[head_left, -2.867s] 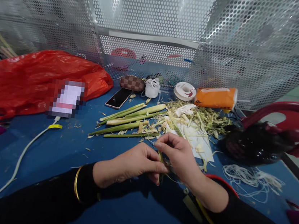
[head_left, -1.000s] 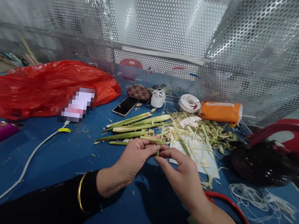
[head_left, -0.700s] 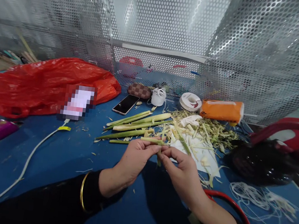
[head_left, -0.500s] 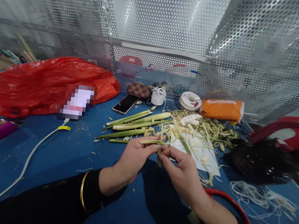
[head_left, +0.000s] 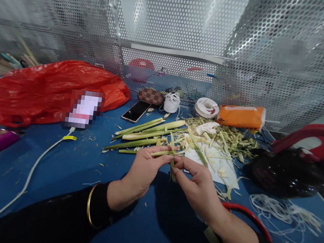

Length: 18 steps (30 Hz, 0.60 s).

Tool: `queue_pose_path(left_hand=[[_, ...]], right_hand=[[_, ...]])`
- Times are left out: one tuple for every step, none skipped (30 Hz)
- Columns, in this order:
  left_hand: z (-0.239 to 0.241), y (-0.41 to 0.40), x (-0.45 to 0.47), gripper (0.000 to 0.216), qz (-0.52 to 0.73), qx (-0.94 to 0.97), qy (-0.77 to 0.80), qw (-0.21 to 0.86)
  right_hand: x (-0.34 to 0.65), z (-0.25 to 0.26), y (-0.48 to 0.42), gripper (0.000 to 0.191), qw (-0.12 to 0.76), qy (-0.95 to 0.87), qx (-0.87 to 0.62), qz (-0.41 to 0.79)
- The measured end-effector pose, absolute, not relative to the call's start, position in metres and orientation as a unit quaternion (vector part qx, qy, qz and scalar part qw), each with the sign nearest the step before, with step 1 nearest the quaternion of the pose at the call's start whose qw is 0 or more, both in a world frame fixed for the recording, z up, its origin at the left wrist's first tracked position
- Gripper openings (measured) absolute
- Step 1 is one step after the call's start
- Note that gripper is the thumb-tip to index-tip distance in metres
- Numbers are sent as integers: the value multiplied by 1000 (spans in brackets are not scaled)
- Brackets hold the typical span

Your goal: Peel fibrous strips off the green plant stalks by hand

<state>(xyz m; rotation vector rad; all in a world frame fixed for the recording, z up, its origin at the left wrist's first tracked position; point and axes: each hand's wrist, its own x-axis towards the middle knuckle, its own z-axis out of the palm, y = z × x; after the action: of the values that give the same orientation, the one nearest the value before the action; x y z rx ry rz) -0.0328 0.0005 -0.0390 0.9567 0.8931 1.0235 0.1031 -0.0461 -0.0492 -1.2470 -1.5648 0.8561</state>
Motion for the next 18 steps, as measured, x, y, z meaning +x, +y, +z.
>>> queue_pose_path(left_hand=[[-39, 0, -33, 19, 457, 422, 398, 674], [-39, 1, -33, 20, 459, 419, 399, 675], [-38, 1, -33, 21, 461, 415, 400, 675], [-38, 2, -33, 24, 461, 410, 401, 677], [-37, 3, -33, 27, 458, 404, 401, 683], [-36, 5, -34, 31, 450, 399, 399, 692], [-36, 6, -35, 34, 442, 394, 397, 701], [-35, 8, -35, 35, 435, 391, 394, 709], [-34, 9, -36, 34, 429, 390, 391, 715], [-34, 10, -37, 32, 426, 391, 387, 718], [-33, 10, -37, 30, 424, 395, 382, 720], [-32, 10, -37, 28, 421, 400, 378, 721], [-32, 10, -37, 27, 416, 406, 374, 723], [-32, 9, -37, 27, 409, 412, 372, 724], [-31, 9, -36, 28, 402, 418, 373, 724], [-31, 8, -36, 27, 397, 424, 376, 723], [-31, 7, -35, 27, 393, 428, 379, 720], [-31, 7, -35, 25, 391, 432, 384, 716]], right_hand=[[103, -49, -46, 22, 464, -637, -508, 347], [102, -49, -47, 22, 464, -637, -509, 347], [102, -49, -47, 23, 464, -637, -509, 347], [102, -49, -48, 22, 464, -636, -509, 349], [102, -49, -48, 22, 464, -633, -510, 352], [102, -48, -48, 22, 461, -628, -516, 355], [103, -48, -47, 22, 457, -620, -528, 357], [104, -48, -46, 23, 455, -606, -546, 358], [106, -47, -44, 24, 461, -585, -565, 356], [109, -47, -42, 24, 477, -558, -581, 352], [111, -47, -39, 23, 503, -529, -587, 349], [114, -46, -37, 20, 532, -505, -582, 351], [116, -46, -34, 19, 554, -489, -570, 358], [118, -46, -32, 20, 565, -484, -557, 369], [119, -45, -31, 23, 565, -487, -547, 380], [120, -45, -30, 24, 555, -496, -545, 386], [121, -44, -30, 21, 538, -508, -552, 385], [121, -43, -31, 16, 521, -520, -562, 377]])
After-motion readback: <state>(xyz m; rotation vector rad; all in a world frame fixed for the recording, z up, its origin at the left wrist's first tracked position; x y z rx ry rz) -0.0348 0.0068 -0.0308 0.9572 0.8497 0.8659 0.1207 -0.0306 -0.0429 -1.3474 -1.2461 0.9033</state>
